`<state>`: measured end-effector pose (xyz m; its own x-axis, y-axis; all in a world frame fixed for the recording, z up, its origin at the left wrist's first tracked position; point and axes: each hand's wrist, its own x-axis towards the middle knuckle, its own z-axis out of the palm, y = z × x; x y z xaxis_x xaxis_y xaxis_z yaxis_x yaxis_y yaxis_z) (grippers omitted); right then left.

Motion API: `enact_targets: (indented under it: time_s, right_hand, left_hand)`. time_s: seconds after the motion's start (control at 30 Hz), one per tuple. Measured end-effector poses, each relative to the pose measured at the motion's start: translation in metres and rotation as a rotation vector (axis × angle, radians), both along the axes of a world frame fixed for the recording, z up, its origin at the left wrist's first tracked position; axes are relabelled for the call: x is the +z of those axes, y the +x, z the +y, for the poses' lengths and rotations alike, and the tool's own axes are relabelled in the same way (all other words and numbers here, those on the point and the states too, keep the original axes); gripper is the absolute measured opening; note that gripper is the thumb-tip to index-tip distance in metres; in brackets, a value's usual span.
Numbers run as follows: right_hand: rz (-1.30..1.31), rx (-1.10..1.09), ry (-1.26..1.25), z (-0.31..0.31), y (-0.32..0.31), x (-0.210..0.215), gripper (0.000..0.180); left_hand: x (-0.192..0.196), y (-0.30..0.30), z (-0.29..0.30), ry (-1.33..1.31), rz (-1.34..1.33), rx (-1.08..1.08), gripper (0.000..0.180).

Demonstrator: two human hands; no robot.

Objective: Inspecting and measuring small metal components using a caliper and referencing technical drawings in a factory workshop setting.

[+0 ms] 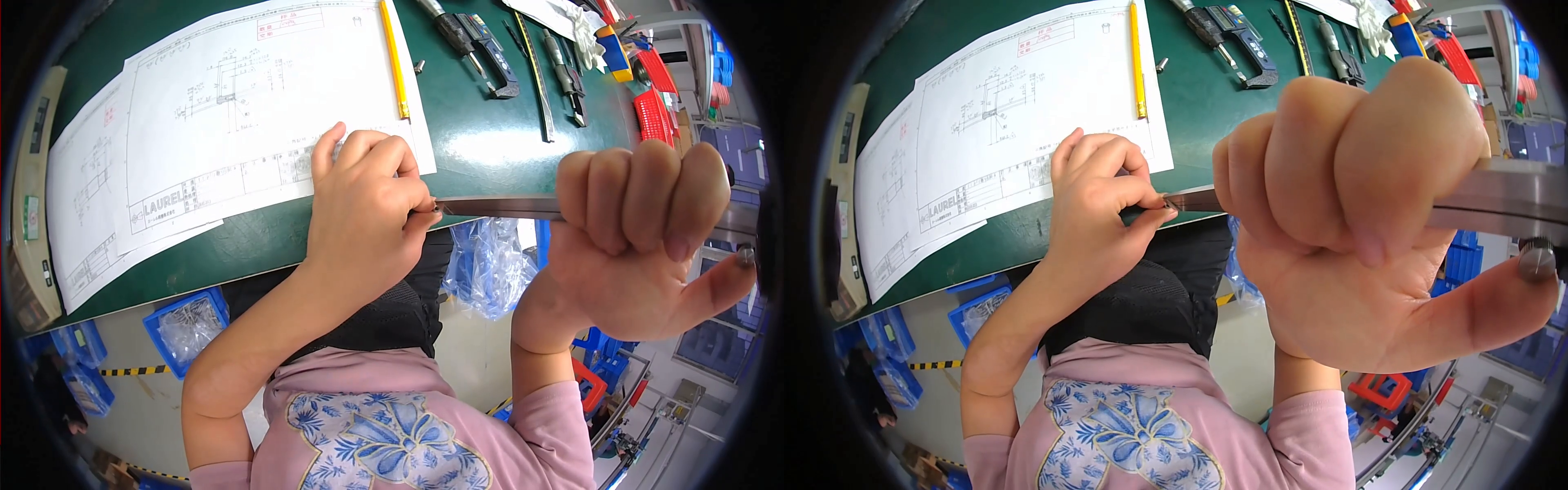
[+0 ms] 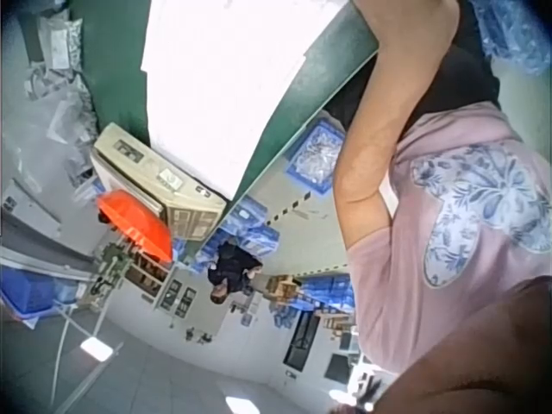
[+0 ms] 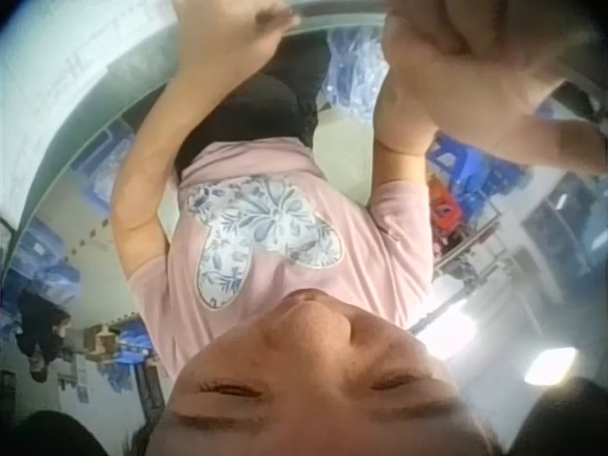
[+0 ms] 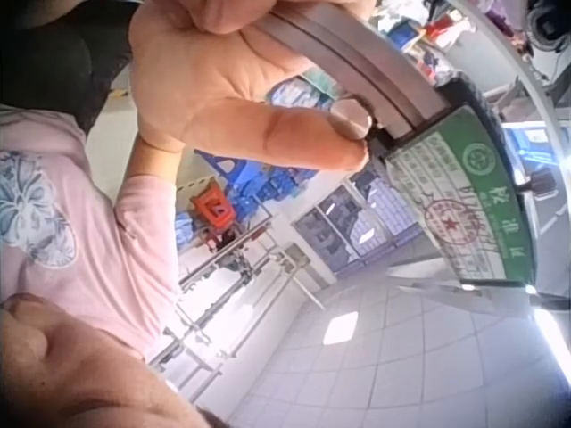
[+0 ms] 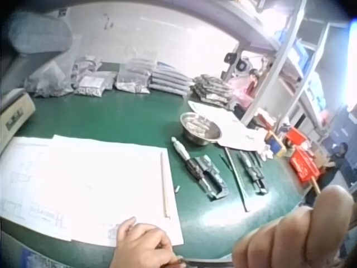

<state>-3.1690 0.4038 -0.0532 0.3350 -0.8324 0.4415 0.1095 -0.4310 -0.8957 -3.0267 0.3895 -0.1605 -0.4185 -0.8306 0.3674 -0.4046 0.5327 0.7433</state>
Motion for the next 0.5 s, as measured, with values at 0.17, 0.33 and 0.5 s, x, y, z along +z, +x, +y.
enact_targets:
  time_s: [0.17, 0.33, 0.5]
  right_hand:
    - [-0.038, 0.024, 0.004, -0.001, -0.004, -0.004, 0.043]
    - [-0.085, -0.011, 0.022, 0.001, 0.008, -0.004, 0.046]
    - [-0.055, 0.002, 0.03, 0.001, 0.0, -0.006, 0.046]
  left_hand:
    - [0.0, 0.0, 0.0, -0.002, -0.001, -0.003, 0.015]
    - [0.0, 0.0, 0.001, 0.0, 0.006, -0.014, 0.016]
    - [-0.002, 0.001, 0.001, -0.008, 0.01, -0.011, 0.016]
